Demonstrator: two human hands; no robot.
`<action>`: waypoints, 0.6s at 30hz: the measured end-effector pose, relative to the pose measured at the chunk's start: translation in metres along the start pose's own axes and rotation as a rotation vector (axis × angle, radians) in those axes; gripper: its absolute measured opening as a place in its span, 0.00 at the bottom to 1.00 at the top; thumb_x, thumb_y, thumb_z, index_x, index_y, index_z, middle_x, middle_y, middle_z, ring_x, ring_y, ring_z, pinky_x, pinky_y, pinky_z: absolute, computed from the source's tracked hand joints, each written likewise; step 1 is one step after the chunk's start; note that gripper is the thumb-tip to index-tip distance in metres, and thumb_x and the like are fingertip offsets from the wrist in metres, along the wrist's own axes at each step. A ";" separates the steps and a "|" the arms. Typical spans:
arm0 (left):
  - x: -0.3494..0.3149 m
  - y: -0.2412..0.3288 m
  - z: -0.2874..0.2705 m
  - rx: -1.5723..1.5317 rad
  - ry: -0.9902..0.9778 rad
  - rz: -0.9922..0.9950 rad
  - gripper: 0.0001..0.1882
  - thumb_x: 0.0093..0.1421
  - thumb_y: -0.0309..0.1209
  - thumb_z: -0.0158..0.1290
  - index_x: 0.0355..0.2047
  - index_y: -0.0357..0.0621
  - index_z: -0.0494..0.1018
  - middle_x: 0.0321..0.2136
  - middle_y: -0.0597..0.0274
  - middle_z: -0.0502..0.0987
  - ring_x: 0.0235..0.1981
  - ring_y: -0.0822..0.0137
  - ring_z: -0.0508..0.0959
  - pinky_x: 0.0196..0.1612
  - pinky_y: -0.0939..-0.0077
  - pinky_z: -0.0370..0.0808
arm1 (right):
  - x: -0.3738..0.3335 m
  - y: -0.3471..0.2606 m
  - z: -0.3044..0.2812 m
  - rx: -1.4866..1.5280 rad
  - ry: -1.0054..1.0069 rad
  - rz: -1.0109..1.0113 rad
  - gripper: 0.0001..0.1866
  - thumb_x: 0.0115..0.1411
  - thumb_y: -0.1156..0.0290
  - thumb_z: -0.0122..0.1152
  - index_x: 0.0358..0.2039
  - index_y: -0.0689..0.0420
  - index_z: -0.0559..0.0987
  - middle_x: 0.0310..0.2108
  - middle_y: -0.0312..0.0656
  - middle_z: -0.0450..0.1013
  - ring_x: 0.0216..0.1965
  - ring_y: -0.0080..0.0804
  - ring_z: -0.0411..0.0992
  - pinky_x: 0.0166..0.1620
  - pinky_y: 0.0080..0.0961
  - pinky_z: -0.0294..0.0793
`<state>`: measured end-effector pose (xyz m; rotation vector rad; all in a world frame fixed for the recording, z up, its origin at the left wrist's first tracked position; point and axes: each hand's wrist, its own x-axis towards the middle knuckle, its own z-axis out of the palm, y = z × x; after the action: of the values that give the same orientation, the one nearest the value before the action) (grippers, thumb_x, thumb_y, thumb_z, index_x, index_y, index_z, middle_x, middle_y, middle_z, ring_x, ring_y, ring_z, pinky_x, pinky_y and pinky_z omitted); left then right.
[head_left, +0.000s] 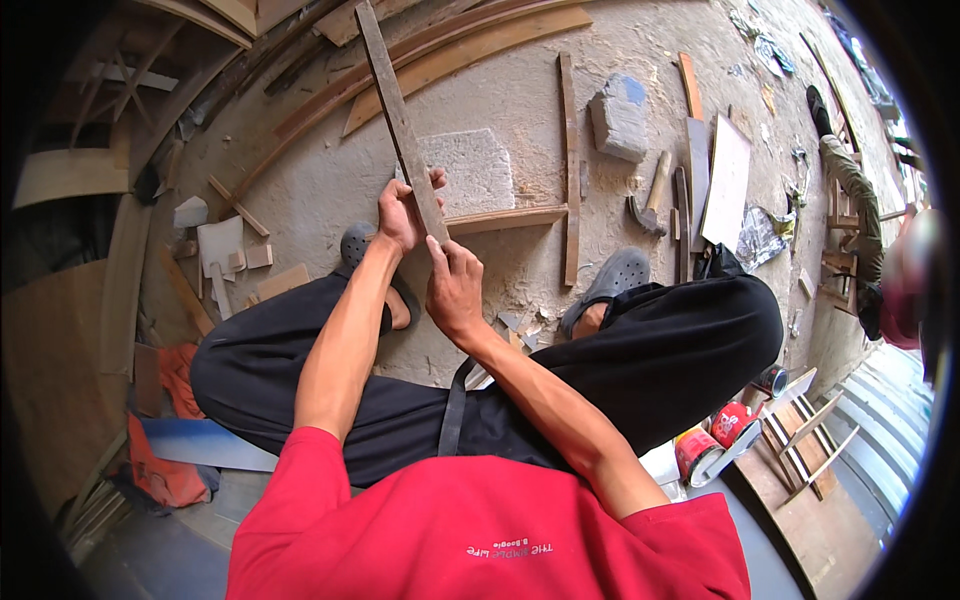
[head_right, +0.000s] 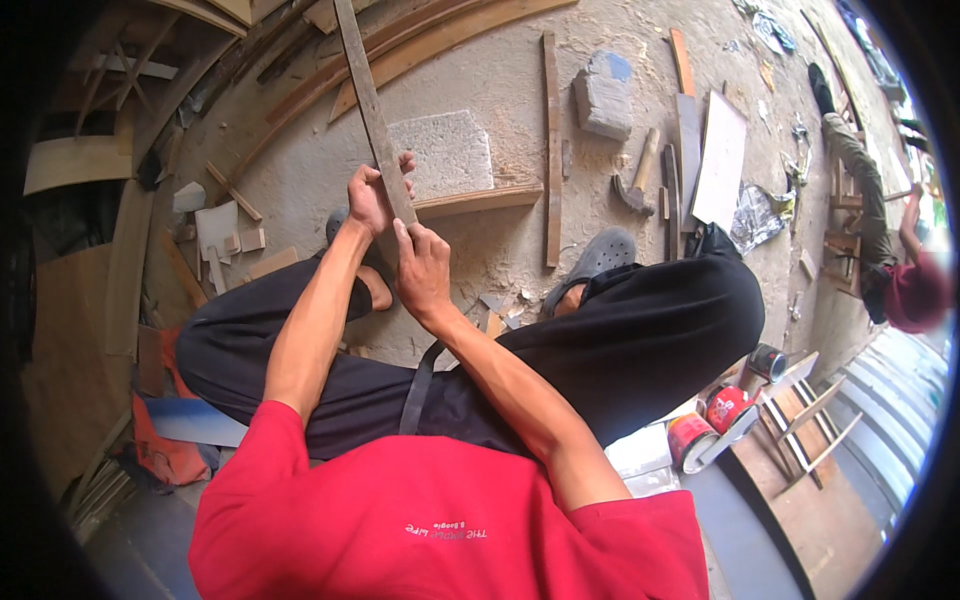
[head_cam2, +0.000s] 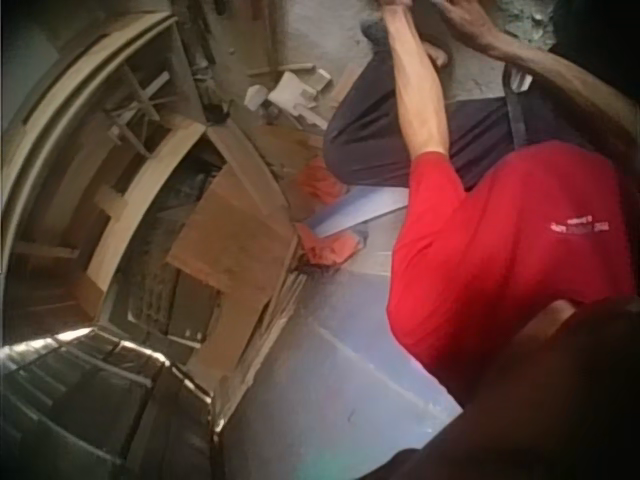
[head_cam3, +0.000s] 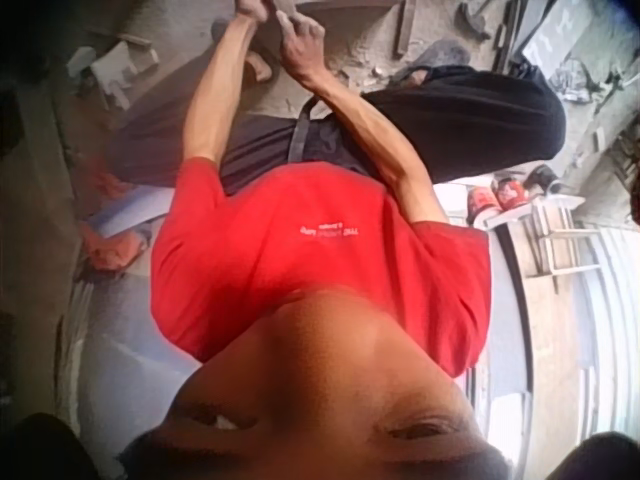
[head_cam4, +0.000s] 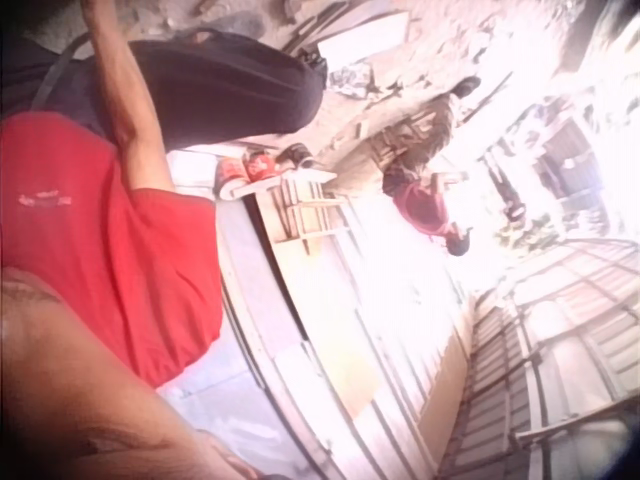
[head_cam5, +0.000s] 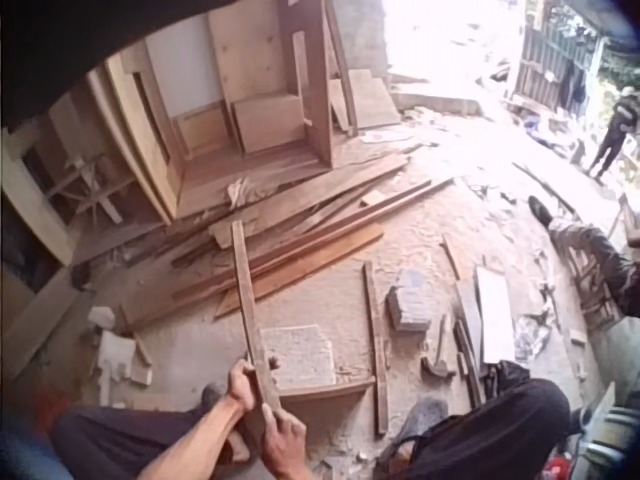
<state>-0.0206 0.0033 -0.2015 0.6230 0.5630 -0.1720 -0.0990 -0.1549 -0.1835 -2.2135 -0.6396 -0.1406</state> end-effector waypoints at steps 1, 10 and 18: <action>-0.001 0.000 0.000 -0.006 -0.024 0.003 0.29 0.51 0.40 0.40 0.50 0.39 0.72 0.37 0.59 0.77 0.33 0.64 0.74 0.41 0.67 0.73 | -0.001 -0.001 0.000 -0.001 0.000 -0.004 0.30 0.51 0.83 0.53 0.58 0.59 0.68 0.48 0.50 0.65 0.49 0.48 0.64 0.52 0.40 0.63; 0.007 -0.004 -0.002 0.653 0.165 0.160 0.18 0.60 0.40 0.52 0.45 0.40 0.72 0.32 0.64 0.77 0.31 0.73 0.75 0.37 0.75 0.73 | 0.009 0.009 -0.012 0.320 -0.076 0.294 0.36 0.49 0.78 0.54 0.62 0.63 0.60 0.52 0.57 0.63 0.52 0.56 0.63 0.56 0.44 0.65; 0.019 -0.011 0.005 0.769 0.189 0.047 0.20 0.60 0.39 0.58 0.45 0.34 0.73 0.33 0.64 0.77 0.33 0.73 0.75 0.39 0.77 0.72 | 0.016 0.048 -0.015 1.099 -0.320 0.743 0.31 0.60 0.78 0.53 0.64 0.59 0.57 0.49 0.46 0.69 0.43 0.31 0.75 0.35 0.29 0.80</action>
<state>-0.0061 -0.0083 -0.2146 1.4093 0.6612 -0.2905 -0.0599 -0.1857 -0.2018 -1.2508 0.0356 0.7760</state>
